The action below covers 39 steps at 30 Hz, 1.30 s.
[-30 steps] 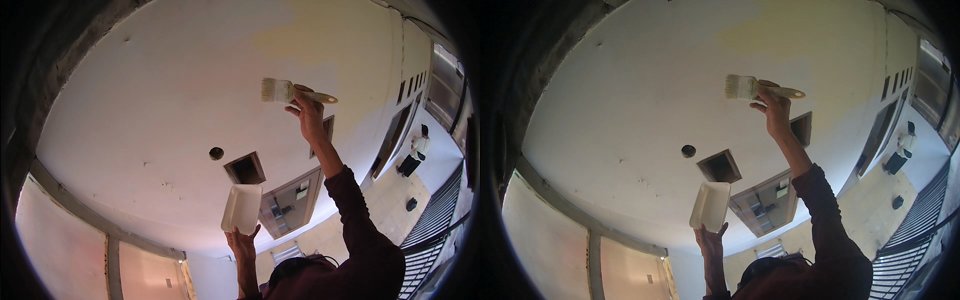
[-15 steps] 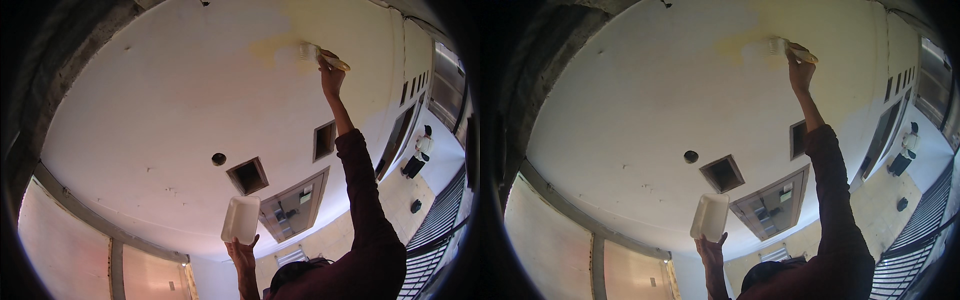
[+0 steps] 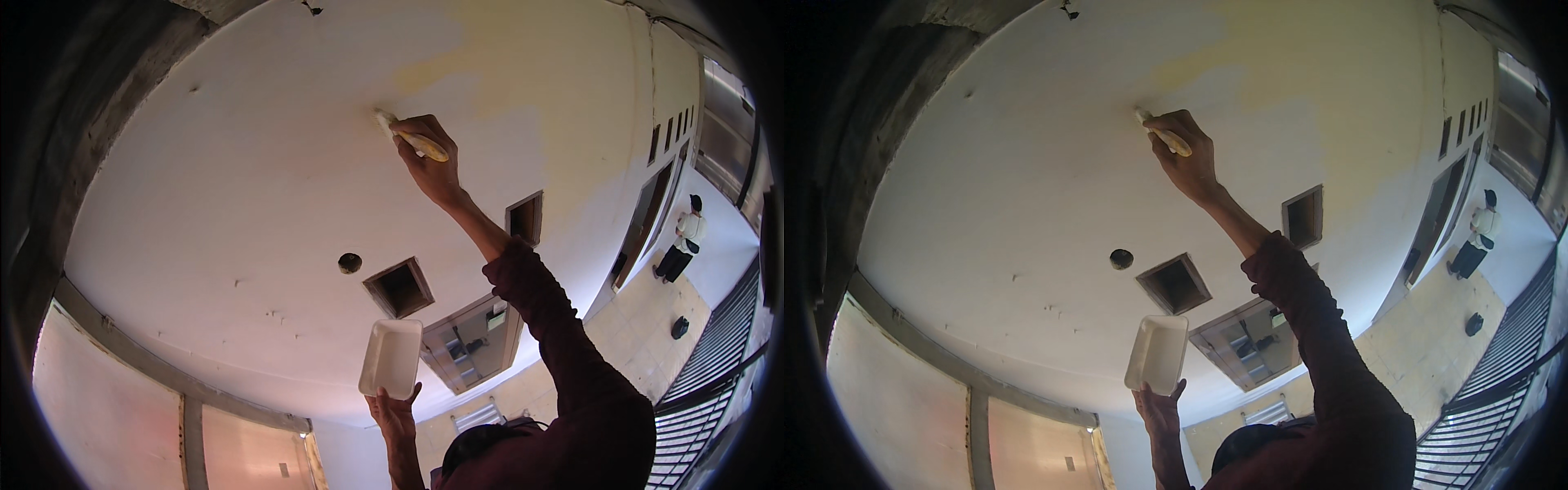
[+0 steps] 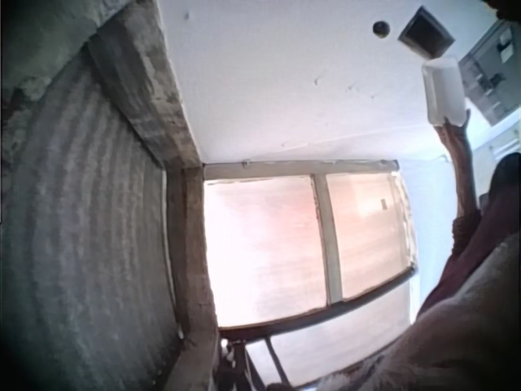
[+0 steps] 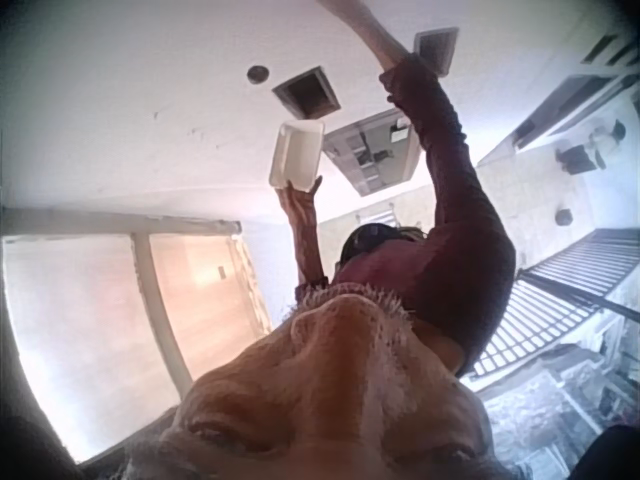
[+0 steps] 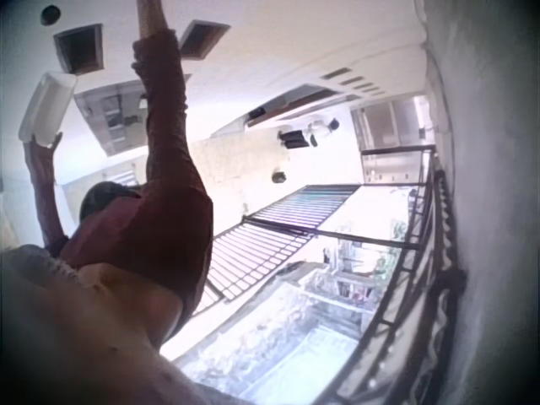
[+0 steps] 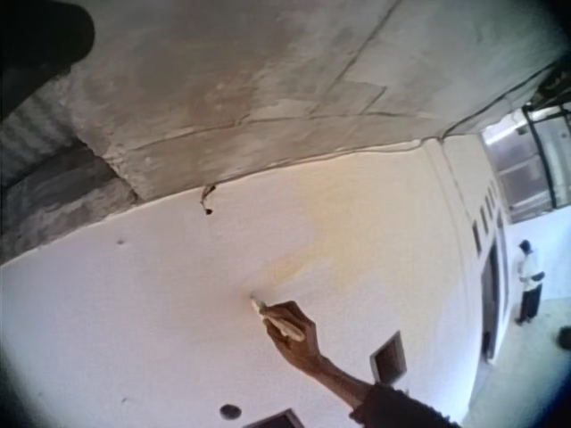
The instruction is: The person paints a white ceiling using a paintbrush and a small container of paint. They repeatedly dip the brush into the container and apply paint to the ceiling surface in a methodical manner.
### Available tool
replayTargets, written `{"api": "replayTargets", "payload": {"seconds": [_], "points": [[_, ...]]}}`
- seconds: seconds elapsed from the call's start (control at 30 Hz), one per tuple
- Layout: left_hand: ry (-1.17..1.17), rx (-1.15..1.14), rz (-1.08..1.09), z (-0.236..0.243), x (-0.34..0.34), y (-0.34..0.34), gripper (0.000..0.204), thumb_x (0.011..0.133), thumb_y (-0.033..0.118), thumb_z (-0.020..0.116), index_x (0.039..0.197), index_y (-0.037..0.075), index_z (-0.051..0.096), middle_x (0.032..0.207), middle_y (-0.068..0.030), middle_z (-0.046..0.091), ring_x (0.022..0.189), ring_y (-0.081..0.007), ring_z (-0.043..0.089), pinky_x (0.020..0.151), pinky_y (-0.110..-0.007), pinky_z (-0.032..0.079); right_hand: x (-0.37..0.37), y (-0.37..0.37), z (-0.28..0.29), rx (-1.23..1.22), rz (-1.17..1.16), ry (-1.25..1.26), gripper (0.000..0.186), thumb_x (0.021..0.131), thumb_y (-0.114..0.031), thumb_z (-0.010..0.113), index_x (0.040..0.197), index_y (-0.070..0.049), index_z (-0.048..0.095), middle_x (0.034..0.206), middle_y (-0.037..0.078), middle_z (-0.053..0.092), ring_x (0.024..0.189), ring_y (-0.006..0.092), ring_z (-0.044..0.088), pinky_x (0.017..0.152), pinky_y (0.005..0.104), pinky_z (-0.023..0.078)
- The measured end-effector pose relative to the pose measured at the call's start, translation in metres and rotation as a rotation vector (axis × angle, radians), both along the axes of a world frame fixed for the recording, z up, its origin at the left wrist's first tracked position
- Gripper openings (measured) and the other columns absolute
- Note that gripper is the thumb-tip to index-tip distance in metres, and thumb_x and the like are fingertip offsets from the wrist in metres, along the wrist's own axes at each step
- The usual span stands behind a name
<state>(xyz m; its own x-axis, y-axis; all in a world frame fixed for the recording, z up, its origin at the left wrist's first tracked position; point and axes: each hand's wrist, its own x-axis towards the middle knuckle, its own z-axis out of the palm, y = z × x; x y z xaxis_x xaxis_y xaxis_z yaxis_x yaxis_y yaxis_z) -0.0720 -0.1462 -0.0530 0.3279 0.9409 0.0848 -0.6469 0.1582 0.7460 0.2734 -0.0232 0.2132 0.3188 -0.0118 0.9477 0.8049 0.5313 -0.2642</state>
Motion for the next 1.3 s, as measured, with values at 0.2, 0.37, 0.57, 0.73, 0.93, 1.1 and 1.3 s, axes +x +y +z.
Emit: {"api": "replayTargets", "payload": {"seconds": [0.2, 0.37, 0.57, 0.73, 0.93, 1.1, 1.3], "points": [[0.018, 0.007, -0.002, 0.001, -0.002, 0.001, 0.053, 0.104, 0.032, 0.058, 0.149, 0.014, 0.035, 0.146, -0.0138, 0.043, 0.127, -0.0334, 0.055, 0.09, -0.056, 0.06, 0.102, -0.031, -0.001, 0.017, 0.048, 0.259, 0.015, 0.093, -0.004, 0.07, 0.108, -0.003, 0.071, 0.106, 0.006, 0.072, 0.093, 0.0149, 0.07, 0.077, 0.0291, 0.058], [0.02, -0.005, -0.024, -0.002, 0.001, 0.005, 0.053, 0.104, 0.032, 0.058, 0.149, 0.014, 0.036, 0.147, -0.0133, 0.043, 0.129, -0.0337, 0.053, 0.091, -0.059, 0.059, 0.182, -0.067, 0.003, 0.132, -0.32, 0.269, 0.016, 0.091, -0.008, 0.073, 0.107, -0.007, 0.073, 0.109, 0.006, 0.073, 0.098, 0.0214, 0.072, 0.086, 0.035, 0.057], [0.018, -0.016, -0.023, -0.006, -0.002, 0.003, 0.053, 0.104, 0.031, 0.058, 0.149, 0.015, 0.036, 0.149, -0.0131, 0.043, 0.13, -0.0348, 0.053, 0.093, -0.061, 0.057, 0.108, -0.03, 0.021, 0.117, -0.489, 0.101, 0.023, 0.085, -0.007, 0.075, 0.107, -0.016, 0.074, 0.103, 0.006, 0.066, 0.088, 0.0279, 0.07, 0.071, 0.04, 0.057], [0.029, -0.016, -0.023, -0.004, -0.001, 0.004, 0.053, 0.104, 0.03, 0.058, 0.15, 0.015, 0.035, 0.149, -0.0139, 0.042, 0.131, -0.0351, 0.053, 0.093, -0.062, 0.057, 0.014, 0.018, 0.034, 0.087, -0.323, -0.047, 0.021, 0.083, -0.003, 0.075, 0.1, -0.016, 0.075, 0.102, 0.005, 0.066, 0.078, 0.0244, 0.071, 0.064, 0.0363, 0.058], [0.029, -0.007, -0.041, -0.006, 0.0, 0.007, 0.054, 0.104, 0.031, 0.058, 0.15, 0.015, 0.035, 0.149, -0.0138, 0.042, 0.131, -0.0351, 0.053, 0.093, -0.061, 0.058, -0.002, 0.014, 0.044, 0.038, 0.02, -0.12, 0.02, 0.086, -0.003, 0.074, 0.104, -0.012, 0.073, 0.103, 0.006, 0.069, 0.083, 0.0202, 0.071, 0.067, 0.0324, 0.059], [0.023, -0.017, -0.038, -0.003, -0.001, 0.007, 0.054, 0.104, 0.031, 0.059, 0.15, 0.015, 0.035, 0.149, -0.0137, 0.042, 0.13, -0.0349, 0.053, 0.093, -0.061, 0.058, 0.098, -0.008, 0.052, 0.086, 0.1, 0.162, 0.015, 0.09, -0.003, 0.073, 0.105, -0.004, 0.072, 0.107, 0.006, 0.073, 0.097, 0.0159, 0.07, 0.084, 0.0298, 0.057], [0.016, -0.017, -0.043, -0.005, 0.0, 0.009, 0.053, 0.104, 0.031, 0.059, 0.149, 0.016, 0.036, 0.149, -0.0134, 0.043, 0.13, -0.0347, 0.053, 0.092, -0.061, 0.058, 0.171, -0.04, 0.048, 0.232, -0.41, 0.158, 0.018, 0.088, -0.003, 0.074, 0.104, -0.01, 0.075, 0.106, 0.005, 0.072, 0.096, 0.0203, 0.071, 0.082, 0.0347, 0.058]]}}
